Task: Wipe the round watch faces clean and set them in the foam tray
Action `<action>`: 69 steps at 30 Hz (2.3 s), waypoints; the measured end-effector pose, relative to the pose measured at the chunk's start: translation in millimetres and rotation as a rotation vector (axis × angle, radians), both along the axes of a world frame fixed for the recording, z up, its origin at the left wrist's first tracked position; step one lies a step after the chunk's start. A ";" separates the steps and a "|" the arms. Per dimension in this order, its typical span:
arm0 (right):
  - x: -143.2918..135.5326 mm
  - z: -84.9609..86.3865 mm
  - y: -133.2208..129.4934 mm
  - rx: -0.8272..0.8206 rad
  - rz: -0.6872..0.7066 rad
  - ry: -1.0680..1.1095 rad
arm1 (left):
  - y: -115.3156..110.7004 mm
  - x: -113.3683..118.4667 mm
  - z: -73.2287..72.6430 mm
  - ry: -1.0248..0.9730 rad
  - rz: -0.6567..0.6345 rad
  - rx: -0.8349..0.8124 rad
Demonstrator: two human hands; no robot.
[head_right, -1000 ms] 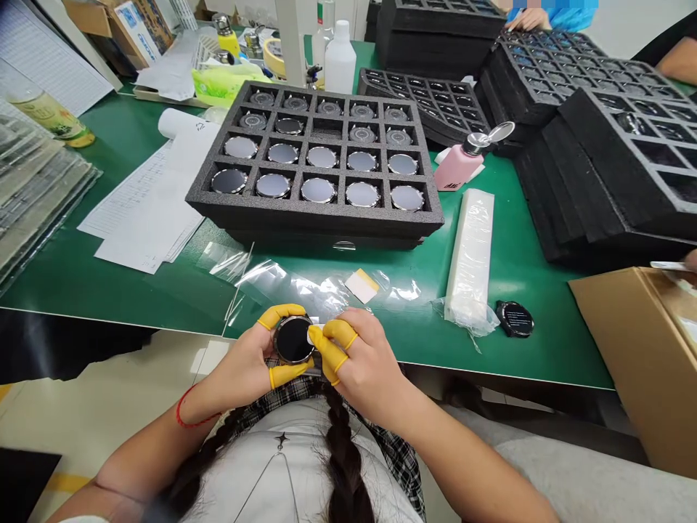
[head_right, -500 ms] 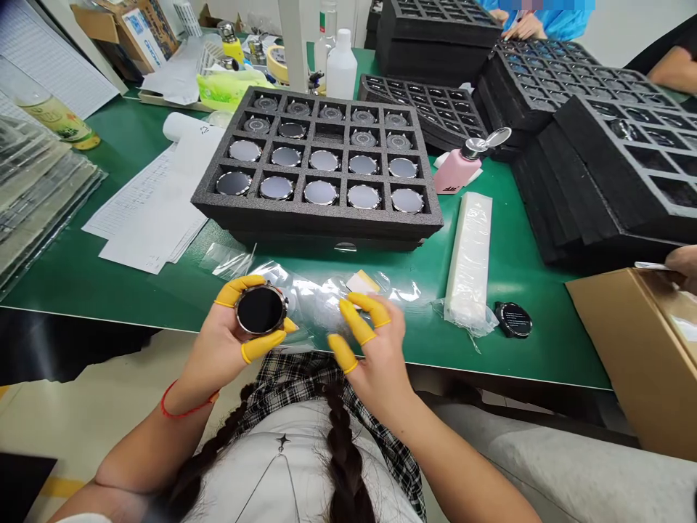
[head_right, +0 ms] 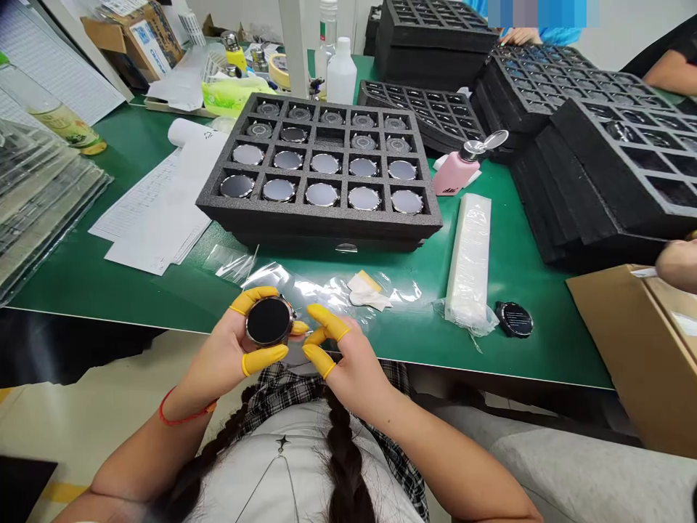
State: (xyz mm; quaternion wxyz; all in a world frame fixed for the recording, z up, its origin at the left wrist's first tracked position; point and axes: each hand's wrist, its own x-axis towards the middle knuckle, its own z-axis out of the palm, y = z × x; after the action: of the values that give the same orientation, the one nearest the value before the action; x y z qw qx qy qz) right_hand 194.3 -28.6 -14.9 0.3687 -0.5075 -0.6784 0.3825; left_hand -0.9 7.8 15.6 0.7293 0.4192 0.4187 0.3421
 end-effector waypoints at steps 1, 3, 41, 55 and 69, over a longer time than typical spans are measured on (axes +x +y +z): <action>0.7 0.7 -0.5 0.052 -0.003 -0.045 | 0.7 0.9 0.5 -0.011 -0.005 -0.017; 1.6 0.9 -1.3 0.174 -0.020 -0.143 | 2.7 2.2 1.0 -0.011 -0.011 -0.046; 10.0 43.7 10.7 -0.517 -0.091 0.494 | -7.0 6.9 -17.4 0.229 -0.217 0.252; -0.5 36.6 15.8 -0.629 -0.044 0.605 | -7.3 6.5 -10.5 0.240 -0.275 0.267; 2.5 32.8 14.9 -0.589 -0.045 0.549 | -7.5 6.3 -9.8 0.263 -0.271 0.300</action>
State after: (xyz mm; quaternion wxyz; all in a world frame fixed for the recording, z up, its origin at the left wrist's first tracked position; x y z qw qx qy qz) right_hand 196.8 -13.7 17.9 0.3834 -0.4851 -0.4049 0.6736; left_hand 5.3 0.3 5.8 0.6374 0.6160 0.3947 0.2419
